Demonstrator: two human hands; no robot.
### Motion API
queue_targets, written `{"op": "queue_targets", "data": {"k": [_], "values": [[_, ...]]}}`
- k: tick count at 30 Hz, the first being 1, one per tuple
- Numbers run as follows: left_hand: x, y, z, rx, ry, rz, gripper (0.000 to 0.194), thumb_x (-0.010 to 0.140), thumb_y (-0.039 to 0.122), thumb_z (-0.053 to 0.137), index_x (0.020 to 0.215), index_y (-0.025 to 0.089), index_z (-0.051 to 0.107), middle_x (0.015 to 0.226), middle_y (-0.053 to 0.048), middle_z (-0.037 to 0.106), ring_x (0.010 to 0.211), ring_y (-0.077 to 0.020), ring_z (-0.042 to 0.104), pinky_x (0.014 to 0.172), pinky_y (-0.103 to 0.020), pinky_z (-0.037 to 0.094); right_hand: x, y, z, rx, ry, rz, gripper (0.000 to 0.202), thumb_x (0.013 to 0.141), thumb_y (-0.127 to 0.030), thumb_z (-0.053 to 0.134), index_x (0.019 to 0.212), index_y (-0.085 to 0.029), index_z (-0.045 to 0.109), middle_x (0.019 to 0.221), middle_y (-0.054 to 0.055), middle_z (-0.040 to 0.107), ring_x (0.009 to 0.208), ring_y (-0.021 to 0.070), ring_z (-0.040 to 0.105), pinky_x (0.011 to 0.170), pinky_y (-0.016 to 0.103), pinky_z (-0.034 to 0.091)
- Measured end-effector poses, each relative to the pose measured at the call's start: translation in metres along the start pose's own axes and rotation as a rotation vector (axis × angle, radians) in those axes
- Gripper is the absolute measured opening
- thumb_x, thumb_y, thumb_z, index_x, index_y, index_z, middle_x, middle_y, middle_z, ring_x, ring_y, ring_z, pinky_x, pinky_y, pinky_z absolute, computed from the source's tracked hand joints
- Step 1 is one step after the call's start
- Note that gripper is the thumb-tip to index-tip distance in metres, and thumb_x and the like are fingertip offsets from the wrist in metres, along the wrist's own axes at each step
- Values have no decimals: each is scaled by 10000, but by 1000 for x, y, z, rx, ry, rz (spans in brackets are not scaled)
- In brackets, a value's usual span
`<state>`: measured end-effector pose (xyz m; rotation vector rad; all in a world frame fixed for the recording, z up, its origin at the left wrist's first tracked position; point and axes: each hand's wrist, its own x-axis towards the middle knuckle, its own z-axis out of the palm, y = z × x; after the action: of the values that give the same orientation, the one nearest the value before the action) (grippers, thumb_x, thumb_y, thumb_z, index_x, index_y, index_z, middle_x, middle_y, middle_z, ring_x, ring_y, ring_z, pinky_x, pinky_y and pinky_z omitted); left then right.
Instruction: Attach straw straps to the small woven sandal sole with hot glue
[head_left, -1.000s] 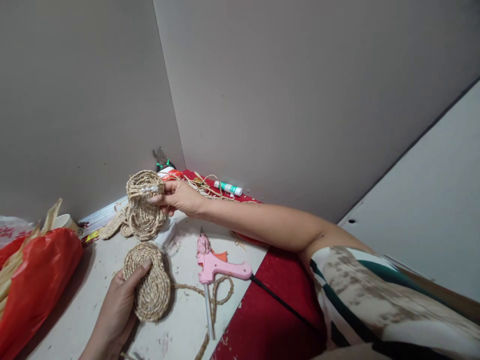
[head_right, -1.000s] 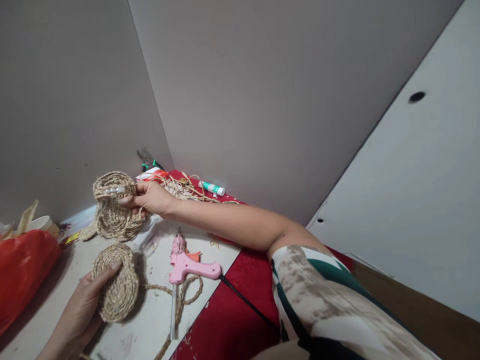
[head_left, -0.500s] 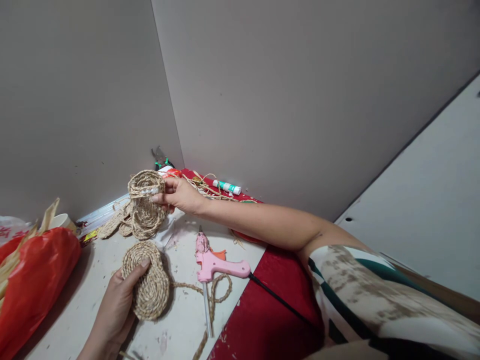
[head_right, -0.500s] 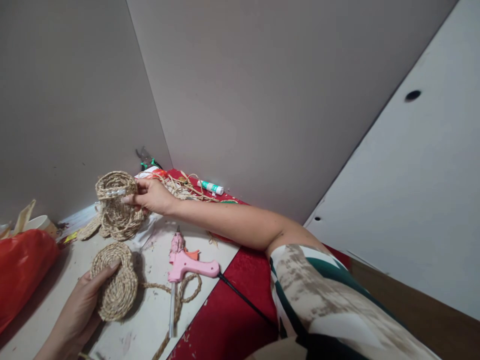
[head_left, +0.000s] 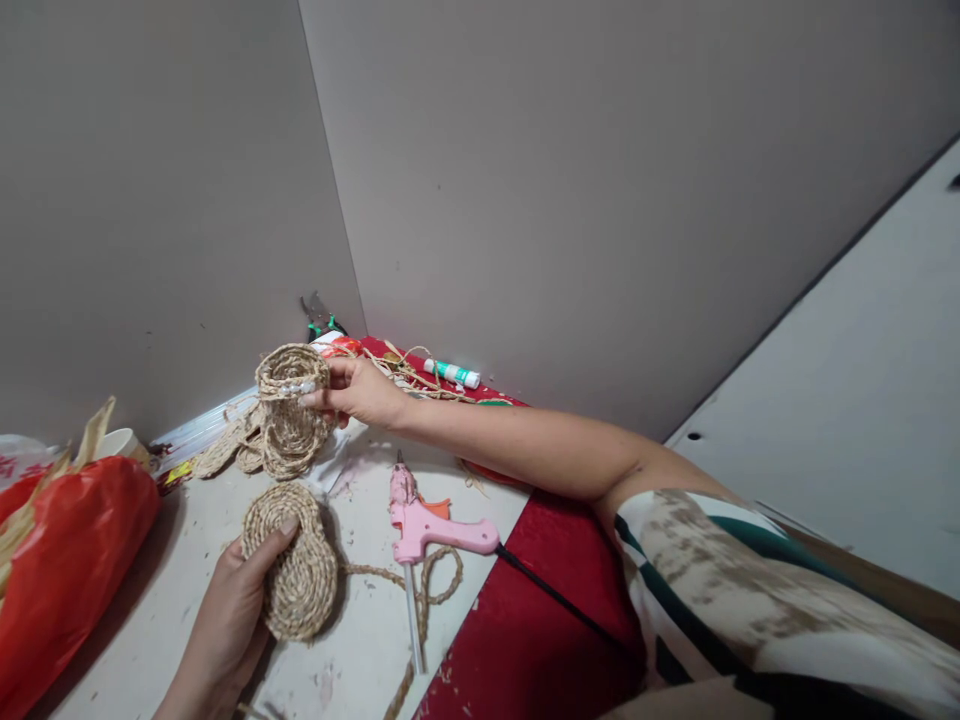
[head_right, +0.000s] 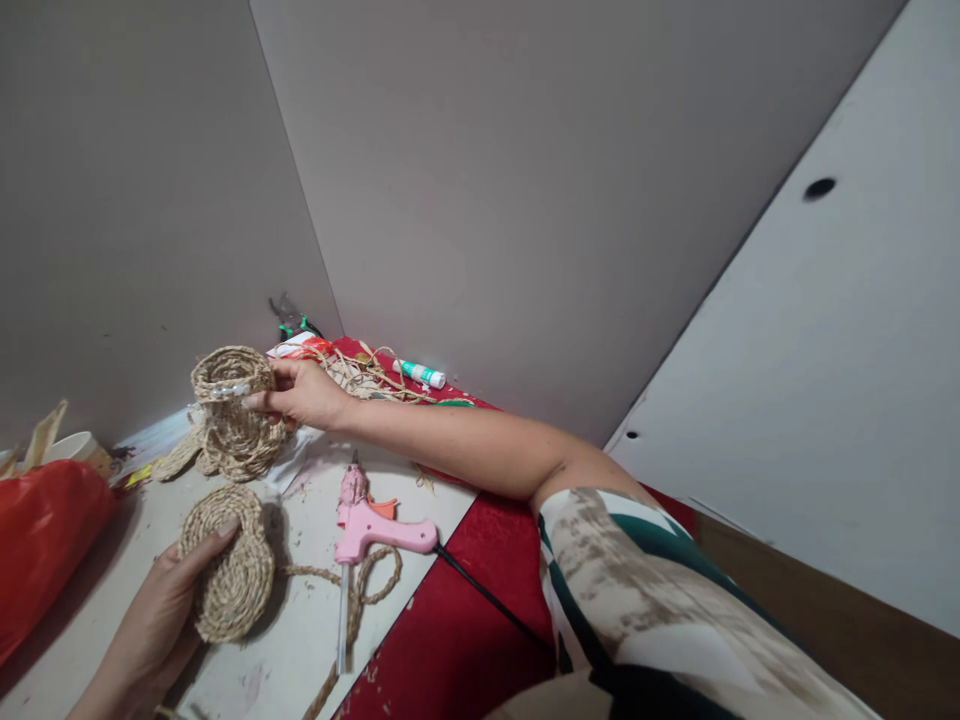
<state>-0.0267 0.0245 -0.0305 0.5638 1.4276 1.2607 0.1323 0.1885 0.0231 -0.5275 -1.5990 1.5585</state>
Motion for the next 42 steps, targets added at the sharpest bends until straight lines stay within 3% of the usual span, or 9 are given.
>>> {"op": "queue_targets", "data": {"k": [12, 20, 27, 33, 39, 42], "values": [[-2, 2, 2, 0, 20, -6, 329, 565, 226, 839, 841, 104, 710, 694, -94, 735, 545, -242, 690, 488, -296, 549, 1, -4, -3, -18, 65, 69, 294, 705, -217, 786, 842, -157, 533, 642, -57, 543, 497, 61, 516, 397, 159, 415], [0, 0, 1, 6, -4, -10, 374, 572, 250, 842, 888, 98, 711, 693, -96, 735, 532, -249, 686, 465, -303, 540, 7, -2, -9, -53, 84, 97, 521, 751, -193, 745, 1215, -183, 509, 701, -58, 565, 494, 48, 522, 382, 133, 390], [-3, 2, 2, 4, 2, -7, 363, 563, 240, 841, 873, 99, 715, 674, -89, 730, 516, -241, 678, 449, -294, 530, 21, 4, -6, -133, 9, 227, 811, 783, -154, 703, 1468, -184, 269, 662, -59, 570, 486, 66, 539, 399, 129, 415], [-2, 3, 3, -5, -10, -7, 354, 565, 256, 847, 852, 96, 716, 677, -90, 729, 511, -227, 672, 455, -291, 533, 30, 3, -3, -207, -96, 306, 723, 820, -141, 639, 1463, -200, 315, 613, -35, 602, 458, 85, 560, 418, 140, 442], [-3, 2, 2, -9, 0, 0, 356, 553, 257, 859, 836, 100, 712, 677, -81, 728, 506, -215, 668, 456, -280, 531, 34, -2, -10, -289, -149, 331, 895, 818, -194, 660, 1522, -208, 106, 628, -39, 620, 428, 88, 546, 401, 151, 428], [-3, 2, 2, -17, 2, 5, 380, 549, 255, 864, 860, 101, 711, 697, -85, 734, 529, -223, 676, 472, -287, 539, 36, 0, -13, -310, -199, 354, 793, 774, -250, 718, 1446, -199, 298, 670, -22, 637, 434, 76, 545, 394, 147, 412]]}}
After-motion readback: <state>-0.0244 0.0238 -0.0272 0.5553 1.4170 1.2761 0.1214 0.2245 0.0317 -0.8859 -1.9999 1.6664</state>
